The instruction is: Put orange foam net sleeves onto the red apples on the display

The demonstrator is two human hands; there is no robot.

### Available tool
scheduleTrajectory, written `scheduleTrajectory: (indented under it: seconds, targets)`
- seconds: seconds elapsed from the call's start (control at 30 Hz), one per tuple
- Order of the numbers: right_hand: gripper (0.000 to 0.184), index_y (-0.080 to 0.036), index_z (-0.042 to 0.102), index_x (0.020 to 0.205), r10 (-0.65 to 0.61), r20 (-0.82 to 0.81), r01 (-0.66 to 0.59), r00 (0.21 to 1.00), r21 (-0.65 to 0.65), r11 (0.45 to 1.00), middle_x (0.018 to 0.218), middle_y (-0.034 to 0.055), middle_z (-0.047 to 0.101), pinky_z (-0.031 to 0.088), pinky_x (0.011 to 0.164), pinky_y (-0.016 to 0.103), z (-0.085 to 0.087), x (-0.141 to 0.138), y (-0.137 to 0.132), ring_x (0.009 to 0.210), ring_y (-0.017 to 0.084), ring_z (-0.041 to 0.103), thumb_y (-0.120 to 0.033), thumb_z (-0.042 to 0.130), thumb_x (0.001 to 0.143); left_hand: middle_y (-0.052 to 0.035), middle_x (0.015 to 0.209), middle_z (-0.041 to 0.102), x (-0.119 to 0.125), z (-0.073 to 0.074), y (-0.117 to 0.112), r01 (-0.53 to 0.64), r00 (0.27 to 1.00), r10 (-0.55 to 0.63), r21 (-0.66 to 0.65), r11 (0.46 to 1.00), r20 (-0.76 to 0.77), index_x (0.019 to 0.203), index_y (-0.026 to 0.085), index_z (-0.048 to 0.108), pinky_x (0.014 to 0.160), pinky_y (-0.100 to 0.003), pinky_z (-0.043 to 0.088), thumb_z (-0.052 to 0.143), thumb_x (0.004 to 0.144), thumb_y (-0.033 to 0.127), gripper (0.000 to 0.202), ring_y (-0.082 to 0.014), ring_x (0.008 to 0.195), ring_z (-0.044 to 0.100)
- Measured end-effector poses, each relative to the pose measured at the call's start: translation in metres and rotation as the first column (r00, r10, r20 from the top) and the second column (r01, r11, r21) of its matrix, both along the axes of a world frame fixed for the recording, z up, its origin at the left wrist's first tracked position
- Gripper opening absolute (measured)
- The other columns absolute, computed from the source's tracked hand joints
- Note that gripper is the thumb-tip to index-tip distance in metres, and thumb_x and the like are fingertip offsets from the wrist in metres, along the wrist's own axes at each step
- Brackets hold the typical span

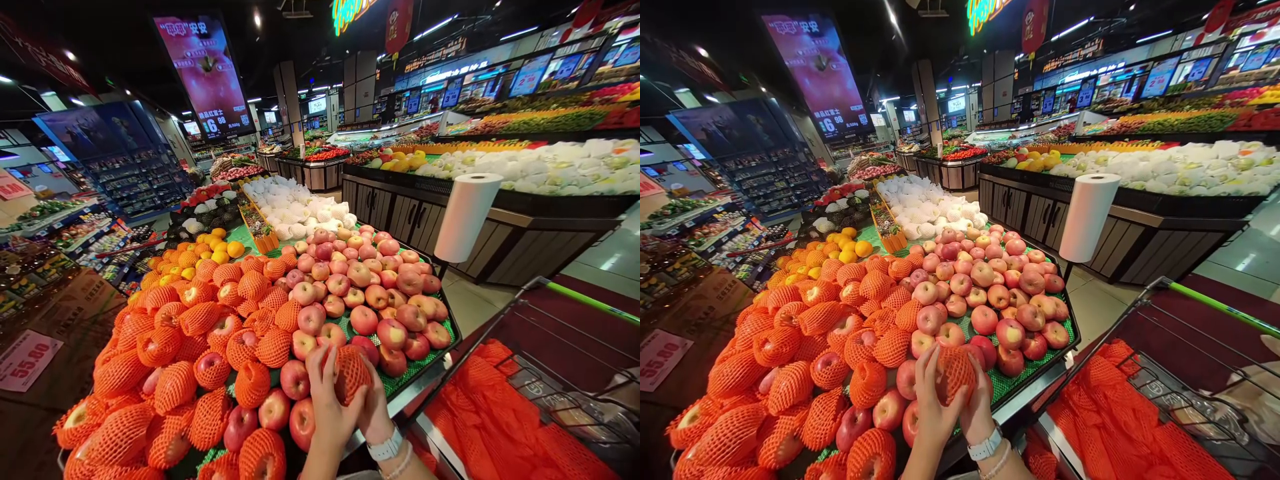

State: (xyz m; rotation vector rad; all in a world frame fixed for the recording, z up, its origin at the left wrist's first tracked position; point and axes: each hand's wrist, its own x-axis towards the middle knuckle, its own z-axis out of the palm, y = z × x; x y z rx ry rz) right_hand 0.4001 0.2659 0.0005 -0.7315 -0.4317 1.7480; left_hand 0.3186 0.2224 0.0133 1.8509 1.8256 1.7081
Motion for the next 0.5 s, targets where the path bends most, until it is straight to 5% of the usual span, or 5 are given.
scheduleTrajectory:
  seconds: [0.13, 0.23, 0.37, 0.5]
  targets:
    - [0.046, -0.026, 0.071, 0.106, -0.091, -0.039, 0.086, 0.995, -0.123, 0.989, 0.105, 0.0027, 0.081, 0.065, 0.087, 0.044, 0.006, -0.008, -0.011, 0.095, 0.027, 0.078, -0.066, 0.069, 0.084, -0.0104, 0.124, 0.063, -0.005, -0.003, -0.002, -0.053, 0.996, 0.043, 0.127, 0.991, 0.080, 0.132, 0.034, 0.065, 0.095, -0.055, 0.059, 0.060, 0.094, 0.038, 0.039, -0.0326, 0.114, 0.065]
    - [0.037, -0.027, 0.068, 0.100, -0.164, 0.017, 0.165, 0.986, -0.059, 0.984, 0.106, 0.0017, 0.078, 0.063, 0.081, 0.038, 0.019, -0.014, -0.018, 0.096, 0.025, 0.075, -0.061, 0.069, 0.086, -0.0079, 0.116, 0.067, -0.006, -0.009, 0.000, -0.187, 0.921, 0.117, 0.157, 0.970, 0.372, 0.107, 0.028, 0.071, 0.099, -0.054, 0.053, 0.060, 0.092, 0.044, 0.025, -0.0317, 0.112, 0.064]
    - [0.032, -0.026, 0.069, 0.085, -0.171, 0.177, 0.157, 0.969, 0.090, 0.984, 0.097, 0.0014, 0.073, 0.058, 0.086, 0.033, 0.030, -0.019, -0.022, 0.099, 0.023, 0.069, -0.054, 0.082, 0.075, -0.0072, 0.118, 0.069, -0.003, -0.008, 0.004, -0.242, 0.551, 0.076, 0.071, 0.968, 0.831, 0.094, 0.024, 0.066, 0.112, -0.049, 0.043, 0.064, 0.085, 0.052, 0.030, -0.0302, 0.120, 0.061]
    - [0.027, -0.024, 0.073, 0.083, -0.156, 0.372, 0.058, 0.915, 0.261, 0.964, 0.092, 0.0021, 0.072, 0.052, 0.096, 0.034, 0.031, -0.015, -0.018, 0.096, 0.023, 0.065, -0.048, 0.084, 0.076, -0.0002, 0.105, 0.069, -0.003, -0.002, 0.007, -0.274, 0.152, 0.057, -0.014, 0.962, 0.987, 0.097, 0.025, 0.065, 0.095, -0.030, 0.052, 0.076, 0.070, 0.054, 0.041, -0.0212, 0.103, 0.064]
